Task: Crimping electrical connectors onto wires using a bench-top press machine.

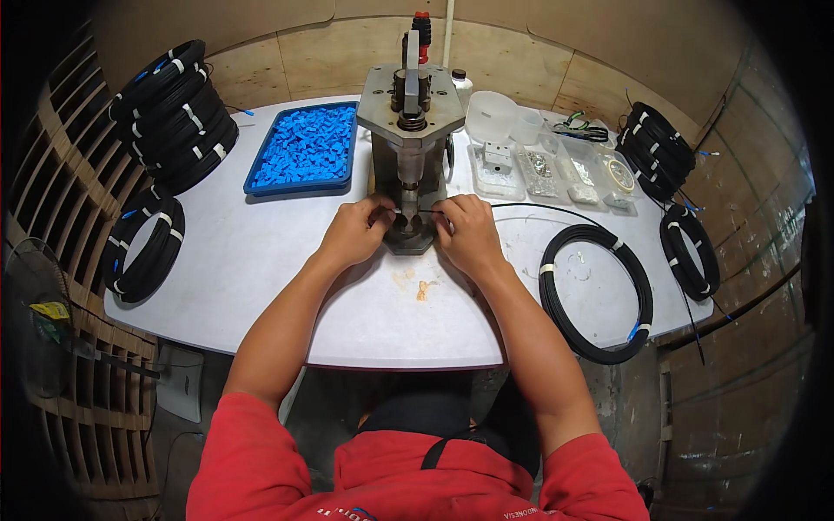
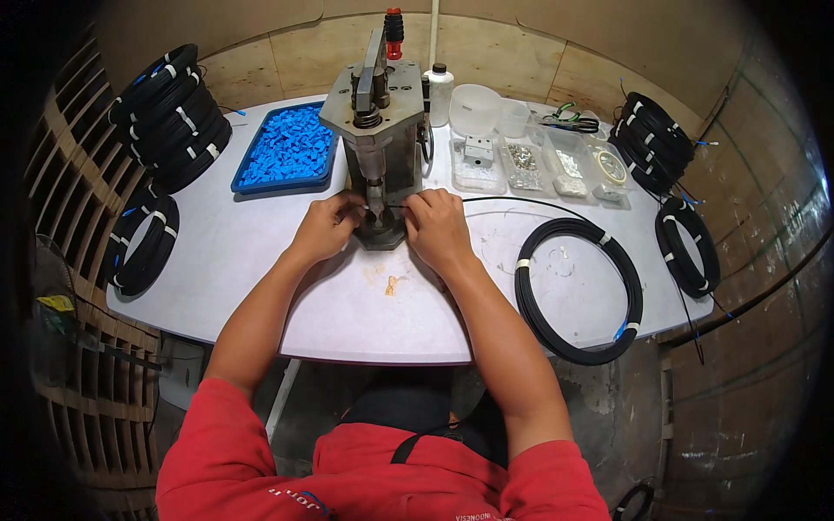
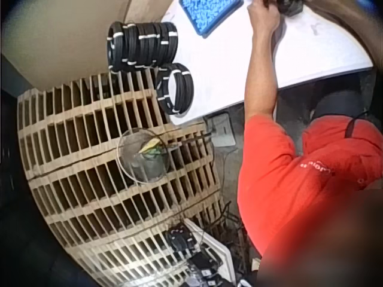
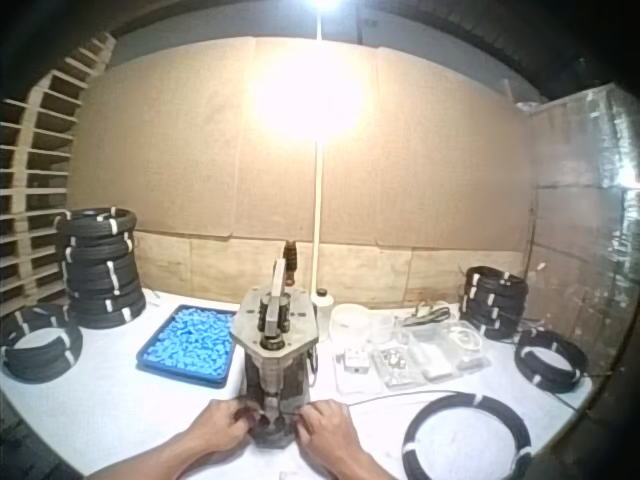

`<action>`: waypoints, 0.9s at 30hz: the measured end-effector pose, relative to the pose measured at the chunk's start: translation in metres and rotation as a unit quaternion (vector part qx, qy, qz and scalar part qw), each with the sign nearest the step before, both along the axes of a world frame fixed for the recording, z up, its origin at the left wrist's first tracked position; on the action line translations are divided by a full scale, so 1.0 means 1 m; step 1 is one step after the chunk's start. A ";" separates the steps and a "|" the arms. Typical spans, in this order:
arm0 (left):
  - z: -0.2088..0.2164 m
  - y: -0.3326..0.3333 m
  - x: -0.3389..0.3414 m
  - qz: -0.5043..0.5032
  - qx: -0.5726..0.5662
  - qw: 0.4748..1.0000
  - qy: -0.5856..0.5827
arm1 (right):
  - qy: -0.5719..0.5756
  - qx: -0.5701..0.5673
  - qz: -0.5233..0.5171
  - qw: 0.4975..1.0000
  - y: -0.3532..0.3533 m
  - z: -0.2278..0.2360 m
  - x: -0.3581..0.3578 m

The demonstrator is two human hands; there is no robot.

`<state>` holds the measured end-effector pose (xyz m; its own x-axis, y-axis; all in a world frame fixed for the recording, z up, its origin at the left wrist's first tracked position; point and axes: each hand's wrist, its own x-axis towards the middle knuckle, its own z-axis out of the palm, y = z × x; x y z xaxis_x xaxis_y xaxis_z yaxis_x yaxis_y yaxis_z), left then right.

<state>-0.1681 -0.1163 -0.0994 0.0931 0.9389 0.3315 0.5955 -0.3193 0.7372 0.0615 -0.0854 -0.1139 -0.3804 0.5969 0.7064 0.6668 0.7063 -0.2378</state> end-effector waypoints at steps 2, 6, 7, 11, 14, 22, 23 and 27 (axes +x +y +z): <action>0.001 -0.001 0.000 0.002 0.012 1.000 0.005 | 0.000 -0.001 0.000 1.000 0.000 0.000 0.000; 0.001 0.000 0.000 -0.001 0.004 1.000 0.002 | 0.004 0.000 0.007 1.000 0.000 0.000 -0.001; 0.002 -0.001 0.000 0.001 0.002 1.000 0.006 | 0.004 0.000 0.007 1.000 0.000 0.000 -0.001; 0.003 -0.001 0.001 0.003 -0.011 1.000 0.006 | 0.000 0.002 0.001 1.000 0.000 0.000 -0.001; 0.001 0.000 0.000 0.001 0.007 1.000 0.005 | 0.002 0.006 0.002 1.000 0.000 0.000 -0.001; 0.002 -0.001 0.000 0.002 0.001 1.000 0.008 | -0.006 -0.001 -0.002 1.000 0.000 0.000 -0.001; 0.002 -0.001 0.000 0.000 -0.001 1.000 0.002 | -0.001 -0.001 0.001 1.000 -0.001 0.000 -0.001; 0.001 0.000 0.000 0.001 0.003 1.000 0.011 | 0.002 0.000 0.001 1.000 0.000 0.000 -0.001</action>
